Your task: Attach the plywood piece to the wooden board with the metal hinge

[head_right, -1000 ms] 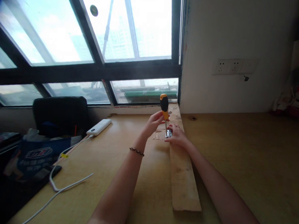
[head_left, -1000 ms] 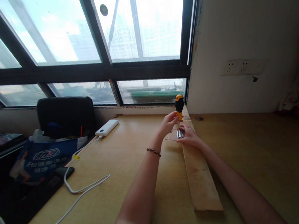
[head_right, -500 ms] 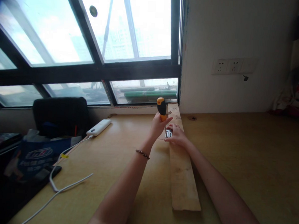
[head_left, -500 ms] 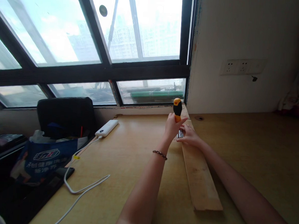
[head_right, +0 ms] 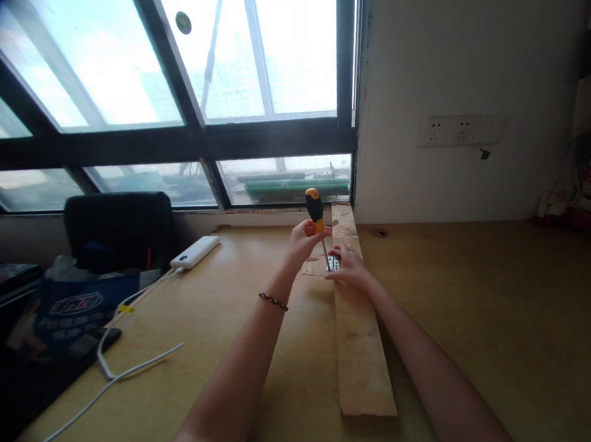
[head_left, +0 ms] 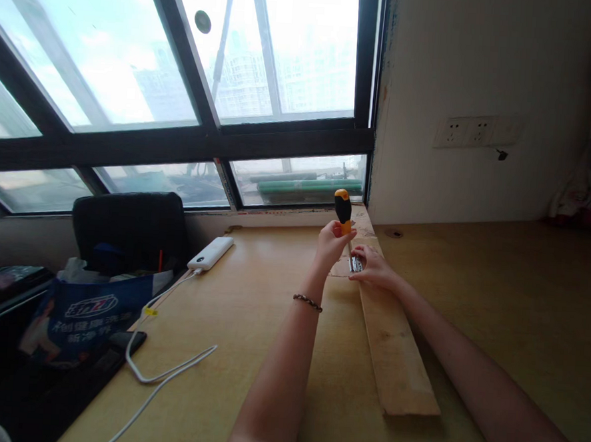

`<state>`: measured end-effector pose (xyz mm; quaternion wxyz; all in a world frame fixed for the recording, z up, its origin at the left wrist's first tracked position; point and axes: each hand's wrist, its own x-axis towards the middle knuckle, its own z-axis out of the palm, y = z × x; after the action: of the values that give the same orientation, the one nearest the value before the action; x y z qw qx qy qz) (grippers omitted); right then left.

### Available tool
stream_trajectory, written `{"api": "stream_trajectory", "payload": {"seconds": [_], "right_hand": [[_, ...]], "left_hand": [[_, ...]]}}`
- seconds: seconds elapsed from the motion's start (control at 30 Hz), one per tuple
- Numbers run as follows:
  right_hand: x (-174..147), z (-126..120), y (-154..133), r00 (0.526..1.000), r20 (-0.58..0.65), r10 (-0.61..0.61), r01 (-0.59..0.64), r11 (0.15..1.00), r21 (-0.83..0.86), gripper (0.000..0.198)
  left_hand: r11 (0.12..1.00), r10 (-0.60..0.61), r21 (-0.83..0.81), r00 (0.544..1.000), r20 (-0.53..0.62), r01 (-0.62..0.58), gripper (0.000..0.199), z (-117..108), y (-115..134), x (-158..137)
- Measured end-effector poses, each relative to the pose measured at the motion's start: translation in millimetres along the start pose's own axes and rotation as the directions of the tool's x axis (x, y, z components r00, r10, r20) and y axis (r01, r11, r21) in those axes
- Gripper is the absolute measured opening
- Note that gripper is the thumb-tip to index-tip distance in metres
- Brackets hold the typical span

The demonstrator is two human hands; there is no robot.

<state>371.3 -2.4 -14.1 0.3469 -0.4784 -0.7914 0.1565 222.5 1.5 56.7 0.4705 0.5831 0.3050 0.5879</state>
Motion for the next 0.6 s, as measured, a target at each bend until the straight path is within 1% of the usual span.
{"api": "stream_trajectory", "payload": {"seconds": [0.07,0.13,0.2,0.27,0.47,0.6], "right_hand": [[0,0,-1,1.0,0.006,-0.006,0.006,1.0,-0.01,0.063],[0,0,-1,1.0,0.007,-0.006,0.006,1.0,-0.013,0.063],[0,0,-1,1.0,0.002,-0.005,0.005,1.0,-0.016,0.064],[1,0,0,1.0,-0.007,-0.003,0.002,1.0,-0.018,0.066],[3,3,6,1.0,0.003,-0.014,0.014,1.0,-0.002,0.068],[4,3,8,1.0,0.011,-0.001,0.001,1.0,0.009,0.068]], "left_hand": [[0.998,-0.046,-0.036,0.997,0.069,0.049,0.028,-2,5,0],[0.992,-0.123,0.001,0.986,0.112,0.124,0.022,-3,11,-1],[0.98,-0.198,0.053,0.975,0.104,0.194,0.017,-2,16,-4],[0.973,-0.223,0.069,0.971,0.081,0.218,0.017,1,17,-6],[0.991,-0.128,0.06,0.984,0.123,0.121,0.036,13,9,-6],[0.995,-0.075,0.072,0.988,0.134,0.065,0.038,14,4,-4]]}}
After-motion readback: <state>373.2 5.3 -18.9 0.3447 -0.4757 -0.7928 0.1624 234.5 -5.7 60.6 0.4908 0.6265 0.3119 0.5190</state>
